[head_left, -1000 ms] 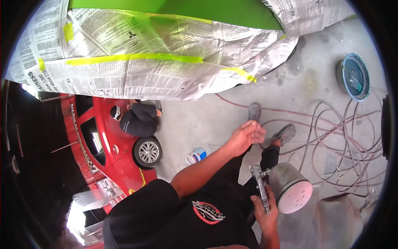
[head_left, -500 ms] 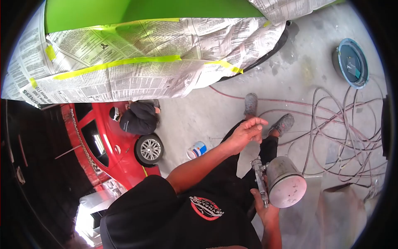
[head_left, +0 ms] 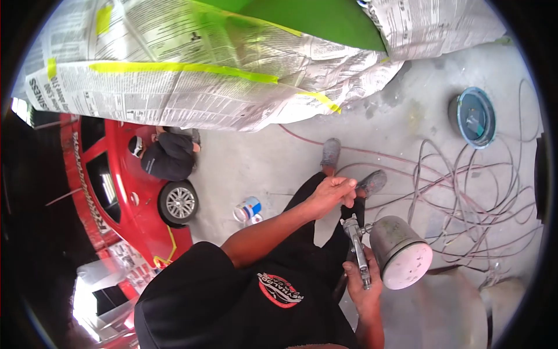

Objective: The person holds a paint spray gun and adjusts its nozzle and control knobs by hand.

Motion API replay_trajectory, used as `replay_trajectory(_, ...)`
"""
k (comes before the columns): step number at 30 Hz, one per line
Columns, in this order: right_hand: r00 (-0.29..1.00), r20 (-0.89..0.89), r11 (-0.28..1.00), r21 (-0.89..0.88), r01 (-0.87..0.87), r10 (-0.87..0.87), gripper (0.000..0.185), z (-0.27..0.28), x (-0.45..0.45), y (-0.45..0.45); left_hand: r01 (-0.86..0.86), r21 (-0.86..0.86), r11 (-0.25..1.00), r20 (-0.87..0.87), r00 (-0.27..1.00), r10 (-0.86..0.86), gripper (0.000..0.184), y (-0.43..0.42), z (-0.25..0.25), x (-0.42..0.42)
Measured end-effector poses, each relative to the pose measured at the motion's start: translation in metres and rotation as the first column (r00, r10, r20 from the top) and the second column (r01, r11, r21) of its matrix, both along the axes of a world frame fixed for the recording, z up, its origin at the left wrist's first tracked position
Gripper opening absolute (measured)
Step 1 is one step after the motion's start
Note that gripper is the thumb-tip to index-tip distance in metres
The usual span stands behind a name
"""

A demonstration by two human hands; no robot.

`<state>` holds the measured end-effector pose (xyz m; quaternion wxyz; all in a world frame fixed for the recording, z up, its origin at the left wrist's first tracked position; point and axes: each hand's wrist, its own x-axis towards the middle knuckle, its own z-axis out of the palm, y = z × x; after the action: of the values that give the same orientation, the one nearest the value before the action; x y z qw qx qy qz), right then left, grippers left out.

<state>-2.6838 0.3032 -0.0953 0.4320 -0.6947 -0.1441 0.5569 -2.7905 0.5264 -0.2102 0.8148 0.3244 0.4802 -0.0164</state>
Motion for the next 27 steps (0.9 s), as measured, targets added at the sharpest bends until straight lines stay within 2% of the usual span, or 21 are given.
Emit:
replay_trajectory(2,0.998,-0.044,0.999,-0.018,0.04,-0.041,0.057,0.023,0.007,0.014,0.019,0.019,1.0,0.023,1.0,-0.02,0.046,-0.002,0.014,0.002)
replay_trajectory(4,0.992,-0.126,0.993,-0.115,0.012,-0.026,0.067,0.06,0.024,0.032,0.028,0.05,0.998,0.056,0.998,-0.031,0.048,-0.007,0.023,0.001)
replay_trajectory(7,0.99,-0.099,0.983,0.145,0.116,-0.102,0.064,0.082,0.028,0.043,0.025,0.074,0.997,0.122,0.992,-0.034,0.044,-0.019,0.033,-0.001)
replay_trajectory(10,0.996,0.045,0.963,0.263,0.058,-0.072,0.061,0.105,0.039,0.061,0.011,0.111,0.994,0.184,0.982,-0.032,0.029,-0.03,0.046,-0.002)
replay_trajectory(12,0.987,0.095,0.947,0.308,0.096,-0.131,0.059,0.113,0.039,0.069,0.023,0.162,0.987,0.214,0.975,-0.057,0.023,-0.03,0.068,0.003)
replay_trajectory(13,0.98,0.117,0.937,0.33,0.115,-0.162,0.059,0.117,0.038,0.073,0.026,0.135,0.99,0.254,0.965,-0.06,0.015,-0.029,0.075,0.003)
replay_trajectory(15,0.958,0.191,0.915,0.383,0.128,-0.213,0.06,0.121,0.036,0.086,0.043,0.236,0.971,0.274,0.955,-0.109,0.013,-0.034,0.078,0.001)
replay_trajectory(18,0.95,0.174,0.903,0.392,0.174,-0.259,0.058,0.129,0.028,0.095,0.126,0.368,0.921,0.265,0.935,-0.234,0.015,-0.031,0.084,-0.008)
replay_trajectory(21,0.961,0.103,0.934,0.281,0.22,-0.258,0.067,0.144,0.018,0.105,0.268,0.493,0.828,0.189,0.896,-0.402,0.018,-0.022,0.088,-0.017)
replay_trajectory(23,0.956,0.071,0.94,0.212,0.265,-0.286,0.077,0.154,0.01,0.119,0.294,0.512,0.807,0.208,0.869,-0.448,0.02,-0.012,0.089,-0.02)
replay_trajectory(27,0.909,0.055,0.888,0.248,0.387,-0.412,0.076,0.173,-0.013,0.152,0.399,0.526,0.751,0.27,0.76,-0.592,0.026,0.002,0.094,-0.031)
